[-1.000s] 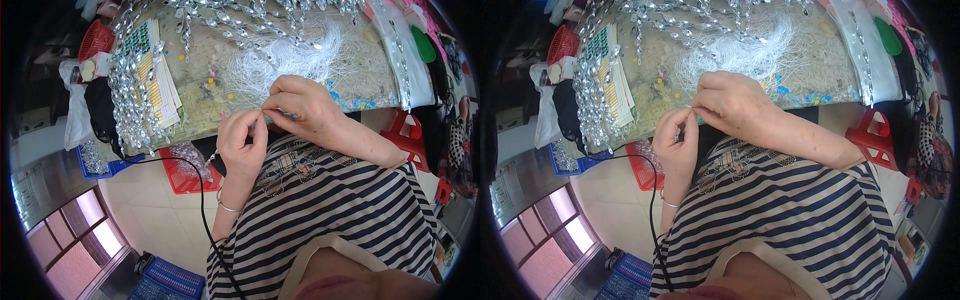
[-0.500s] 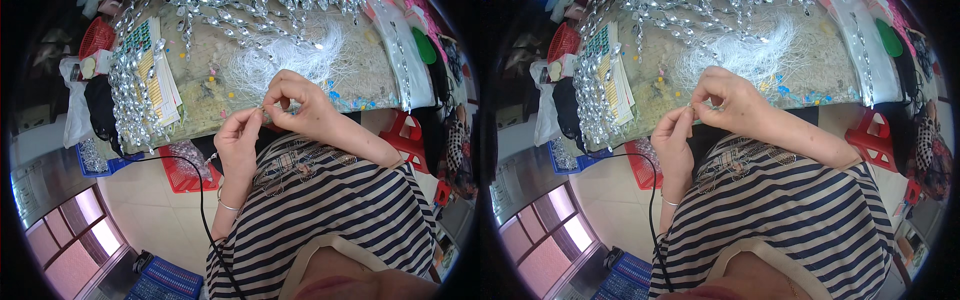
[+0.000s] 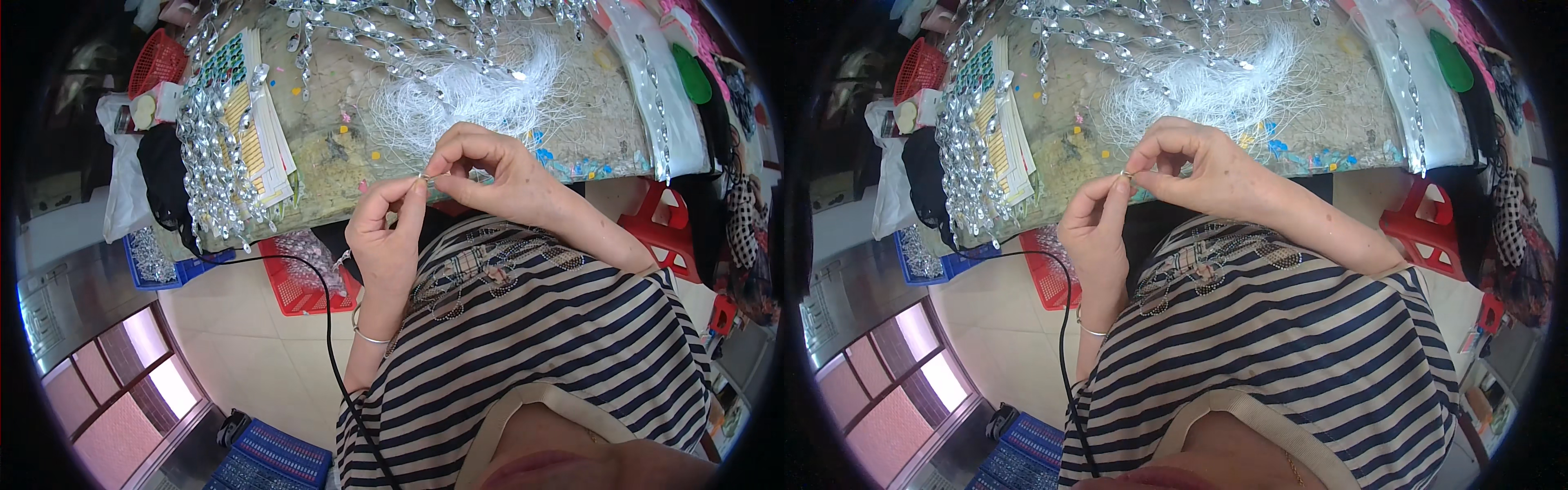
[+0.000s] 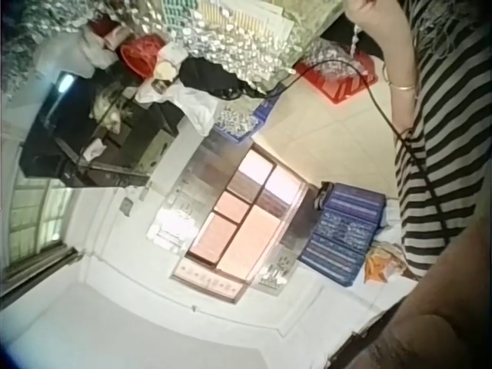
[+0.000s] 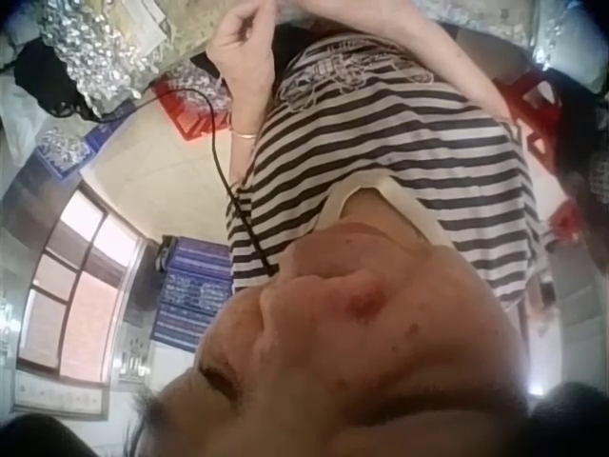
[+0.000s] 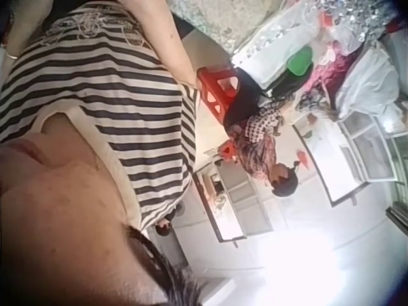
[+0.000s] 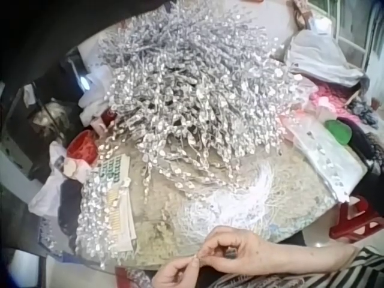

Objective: Assembling small decorative components and toy parts by hand at a factory workbench.

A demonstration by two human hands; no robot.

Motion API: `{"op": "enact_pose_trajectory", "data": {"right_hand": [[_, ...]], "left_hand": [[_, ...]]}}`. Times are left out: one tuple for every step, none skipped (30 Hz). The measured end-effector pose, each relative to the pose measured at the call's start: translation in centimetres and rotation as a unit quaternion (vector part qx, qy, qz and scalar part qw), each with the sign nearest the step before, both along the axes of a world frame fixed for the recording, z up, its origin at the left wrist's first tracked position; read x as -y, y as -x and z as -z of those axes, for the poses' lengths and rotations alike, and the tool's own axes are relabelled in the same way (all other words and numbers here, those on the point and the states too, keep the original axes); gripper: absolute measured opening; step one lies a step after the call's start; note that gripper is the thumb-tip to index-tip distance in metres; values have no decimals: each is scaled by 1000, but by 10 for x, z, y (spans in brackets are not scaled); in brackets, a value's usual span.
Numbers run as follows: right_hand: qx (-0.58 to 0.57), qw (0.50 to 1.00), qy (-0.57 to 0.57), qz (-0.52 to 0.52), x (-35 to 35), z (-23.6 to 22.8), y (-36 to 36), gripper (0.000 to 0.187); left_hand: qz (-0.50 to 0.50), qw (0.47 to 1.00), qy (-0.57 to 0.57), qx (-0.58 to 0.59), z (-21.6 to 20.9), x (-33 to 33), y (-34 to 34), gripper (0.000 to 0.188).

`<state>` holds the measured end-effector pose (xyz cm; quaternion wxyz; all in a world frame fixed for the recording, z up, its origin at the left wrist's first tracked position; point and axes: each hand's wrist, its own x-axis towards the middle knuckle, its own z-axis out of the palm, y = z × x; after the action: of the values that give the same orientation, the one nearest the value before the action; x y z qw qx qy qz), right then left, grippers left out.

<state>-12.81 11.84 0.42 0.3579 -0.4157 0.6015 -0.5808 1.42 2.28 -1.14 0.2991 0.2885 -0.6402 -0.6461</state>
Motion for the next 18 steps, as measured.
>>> {"op": "enact_pose_trajectory", "data": {"right_hand": [[0,1000,0,1,0,0,0,8],[-3,1000,-4,1,-1,0,0,9],[-5,1000,-8,1,-1,0,0,10],[-4,1000,-8,1,0,0,0,10],[-6,1000,-13,3,0,1,-1,10],[-8,1000,-17,6,0,1,-1,10],[-8,1000,-18,7,1,4,0,10],[3,1000,2,9,1,9,0,11],[14,1000,23,10,2,11,0,11],[14,1000,23,9,1,11,0,11],[88,996,-5,3,0,9,-1,11],[161,986,-33,-4,-1,8,-1,12],[161,986,-33,-4,-1,7,-2,12],[178,983,-50,-2,0,6,-2,12],[194,979,-66,1,0,4,-2,12],[194,979,-66,2,0,3,-2,12],[217,973,-77,1,0,3,-2,12],[239,967,-88,0,0,2,-2,12]], "left_hand": [[1,1000,0,0,0,0,1,6],[4,1000,29,1,0,0,1,5],[7,998,58,4,0,1,1,5],[7,998,58,4,0,1,1,5],[8,998,67,3,-1,0,1,5],[10,997,75,1,-2,0,2,5],[10,997,75,1,-2,0,1,5],[18,996,89,7,-3,1,0,5],[25,994,104,13,-3,1,0,6],[25,994,104,13,-3,1,0,6],[25,996,81,8,-2,1,0,6],[26,998,57,3,-1,1,0,6],[26,998,57,3,-1,1,0,6],[30,999,29,-5,0,1,-1,6],[36,999,1,-12,-1,2,-1,6],[37,999,1,-12,-4,1,0,6],[32,999,-36,2,-10,0,0,6],[27,997,-72,16,-13,-1,0,6]]}}
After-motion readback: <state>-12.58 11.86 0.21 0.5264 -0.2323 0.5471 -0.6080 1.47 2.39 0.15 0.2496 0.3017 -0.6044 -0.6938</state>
